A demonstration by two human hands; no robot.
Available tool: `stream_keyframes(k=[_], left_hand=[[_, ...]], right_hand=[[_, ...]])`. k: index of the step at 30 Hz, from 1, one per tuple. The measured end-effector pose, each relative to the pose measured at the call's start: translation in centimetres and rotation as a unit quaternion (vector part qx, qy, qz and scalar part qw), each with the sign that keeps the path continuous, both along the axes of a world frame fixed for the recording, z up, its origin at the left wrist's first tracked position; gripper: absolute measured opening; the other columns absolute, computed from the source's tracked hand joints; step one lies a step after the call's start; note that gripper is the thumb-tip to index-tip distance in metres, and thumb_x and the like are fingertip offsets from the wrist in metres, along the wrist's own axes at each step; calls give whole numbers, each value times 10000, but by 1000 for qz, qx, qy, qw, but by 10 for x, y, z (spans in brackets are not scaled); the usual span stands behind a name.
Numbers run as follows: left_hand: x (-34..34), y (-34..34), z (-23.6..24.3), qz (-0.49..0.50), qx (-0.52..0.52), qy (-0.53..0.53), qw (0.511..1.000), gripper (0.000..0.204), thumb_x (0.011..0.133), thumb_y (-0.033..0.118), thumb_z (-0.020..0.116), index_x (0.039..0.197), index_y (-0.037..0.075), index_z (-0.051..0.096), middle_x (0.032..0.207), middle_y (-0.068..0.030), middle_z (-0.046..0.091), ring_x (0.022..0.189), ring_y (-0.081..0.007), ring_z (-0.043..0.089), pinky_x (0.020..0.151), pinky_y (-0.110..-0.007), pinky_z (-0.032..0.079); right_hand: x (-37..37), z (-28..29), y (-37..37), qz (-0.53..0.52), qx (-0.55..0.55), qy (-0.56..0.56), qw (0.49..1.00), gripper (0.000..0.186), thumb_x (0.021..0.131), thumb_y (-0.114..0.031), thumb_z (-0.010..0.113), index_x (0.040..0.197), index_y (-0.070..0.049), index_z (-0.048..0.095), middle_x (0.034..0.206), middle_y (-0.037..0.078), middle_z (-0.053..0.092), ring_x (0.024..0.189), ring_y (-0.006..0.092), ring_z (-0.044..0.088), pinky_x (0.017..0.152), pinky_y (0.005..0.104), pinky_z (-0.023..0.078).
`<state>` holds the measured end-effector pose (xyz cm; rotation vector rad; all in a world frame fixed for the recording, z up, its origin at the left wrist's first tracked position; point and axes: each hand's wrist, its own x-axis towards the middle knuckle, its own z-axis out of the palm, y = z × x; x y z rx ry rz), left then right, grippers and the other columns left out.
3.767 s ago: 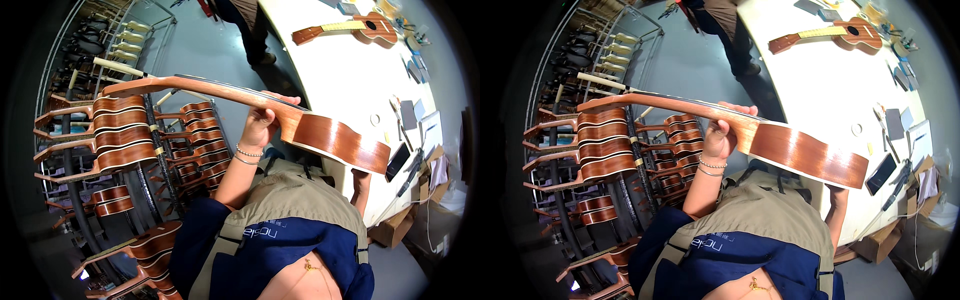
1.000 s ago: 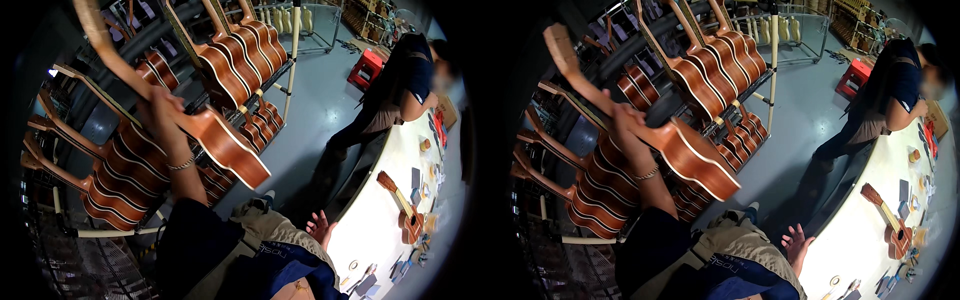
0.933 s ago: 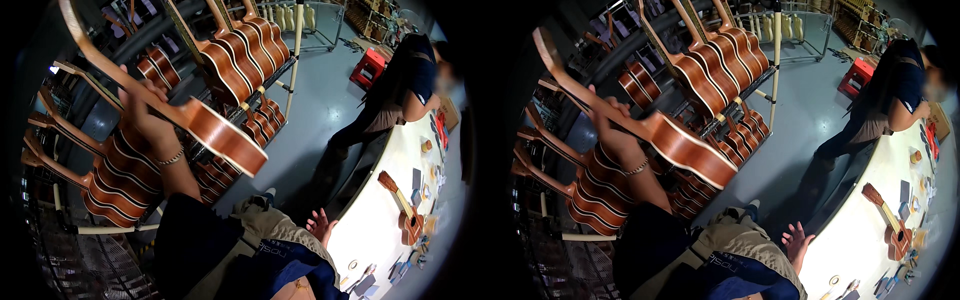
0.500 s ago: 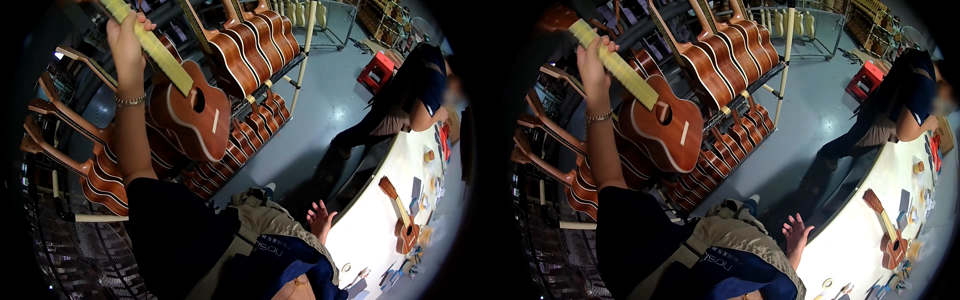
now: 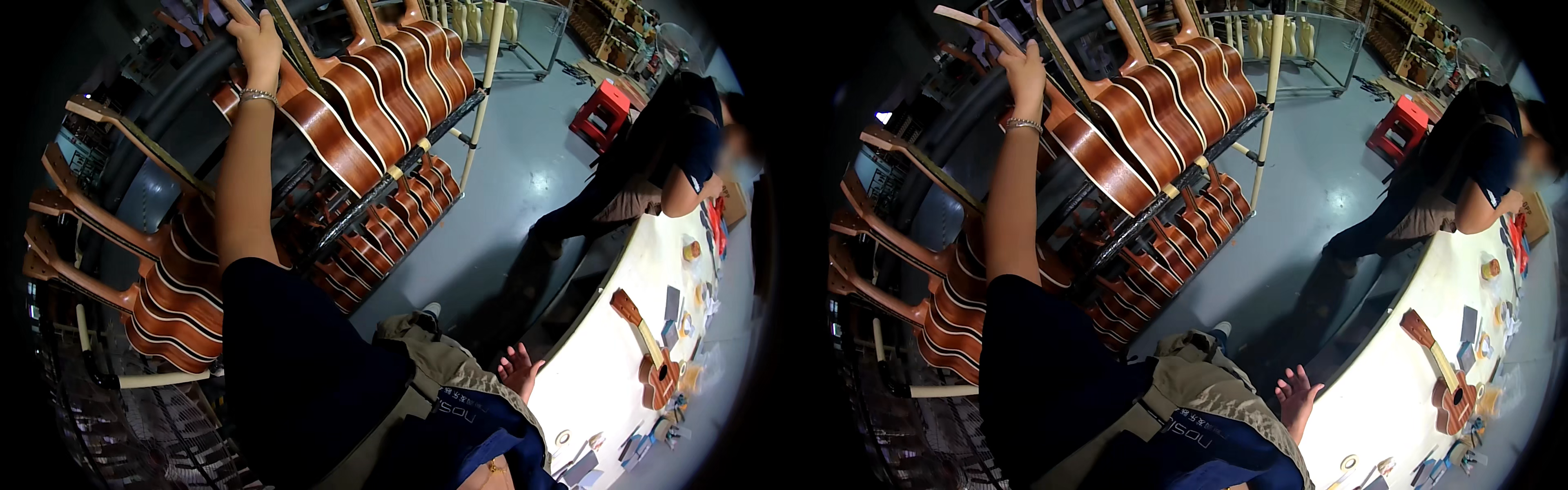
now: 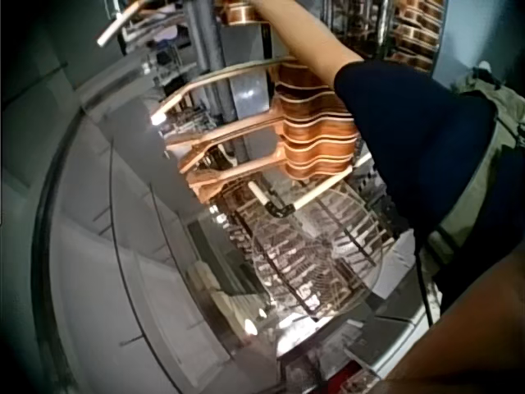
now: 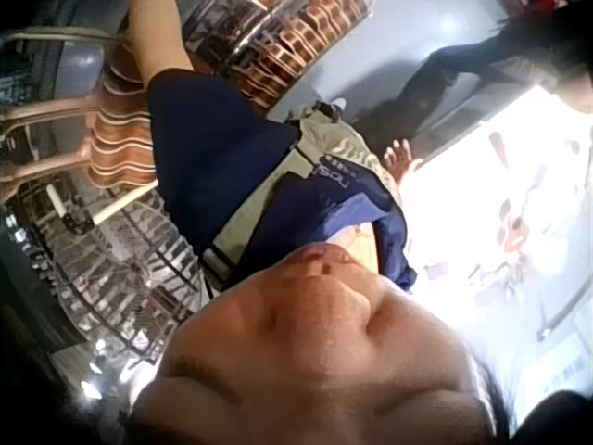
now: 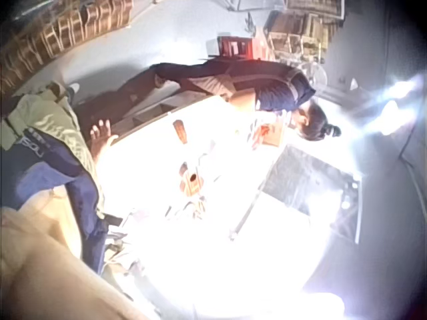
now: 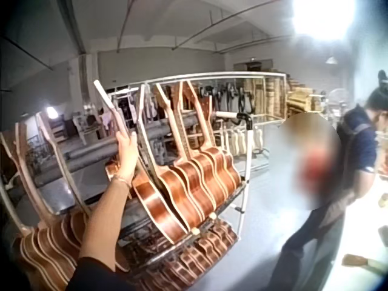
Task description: The person repeatedly picks up unfinished acoustic guitars from a rack, inspects the body and neck, and places them back. The person also uses a small tool to scrape or clean the edges of the guitar body.
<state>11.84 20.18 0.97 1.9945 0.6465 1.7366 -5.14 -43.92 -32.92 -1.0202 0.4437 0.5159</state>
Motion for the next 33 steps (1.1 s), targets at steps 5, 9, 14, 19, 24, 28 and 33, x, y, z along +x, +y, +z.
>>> stream_keyframes(k=[5, 9, 14, 19, 24, 28, 33], left_hand=[[18, 9, -27, 72, -42, 160, 984, 695, 822, 388, 544, 1226, -75, 218, 1108, -346, 471, 1049, -435, 486, 905, -423, 384], [7, -26, -42, 103, -40, 281, 953, 812, 833, 421, 528, 1366, 30, 56, 1154, -346, 437, 1056, -465, 462, 909, -460, 380], [-36, -122, -73, -28, 384, 286, 877, 362, 790, 260, 586, 1077, 44, 539, 915, -130, 577, 839, -311, 536, 757, -400, 442], [-153, -210, -263, -456, -61, 673, 580, 528, 871, 356, 475, 1202, -51, 409, 1206, -257, 453, 1113, -358, 456, 923, -394, 373], [-288, -211, -348, -97, -714, 676, 154, 863, 810, 689, 191, 1387, 49, 142, 1424, -230, 90, 1280, -400, 224, 1037, -486, 188], [-362, -240, -377, -100, -868, 465, 142, 823, 821, 657, 216, 1360, 36, 180, 1388, -233, 142, 1249, -393, 262, 1011, -477, 221], [-404, -269, -399, -125, -926, 304, 184, 773, 835, 617, 248, 1325, 20, 227, 1344, -236, 206, 1210, -383, 310, 978, -466, 263]], right_hand=[[-3, 0, -3, -7, -1, 15, 1000, 775, 800, -702, 272, 1262, -96, 418, 1111, 69, 529, 851, 179, 536, 747, 305, 431], [-6, -4, -6, -12, -6, 17, 1000, 766, 807, -694, 271, 1267, -98, 410, 1122, 64, 522, 861, 176, 530, 760, 307, 425], [-6, -4, -2, -3, -1, 34, 999, 748, 818, -679, 273, 1268, -96, 407, 1131, 67, 519, 867, 171, 528, 770, 302, 421], [-1, -6, 7, 6, -4, 29, 1000, 734, 838, -655, 258, 1264, -78, 412, 1126, 75, 528, 856, 166, 533, 767, 295, 423], [-4, 1, 6, -7, -14, 14, 1000, 726, 846, -644, 261, 1266, -70, 409, 1124, 82, 529, 851, 163, 534, 763, 292, 425], [-15, -13, -4, 10, -4, 51, 999, 724, 844, -646, 267, 1264, -74, 411, 1124, 82, 529, 850, 164, 533, 766, 293, 425], [-21, -24, -11, 25, 1, 70, 997, 715, 845, -645, 269, 1259, -82, 419, 1114, 72, 535, 845, 164, 532, 767, 294, 425]])
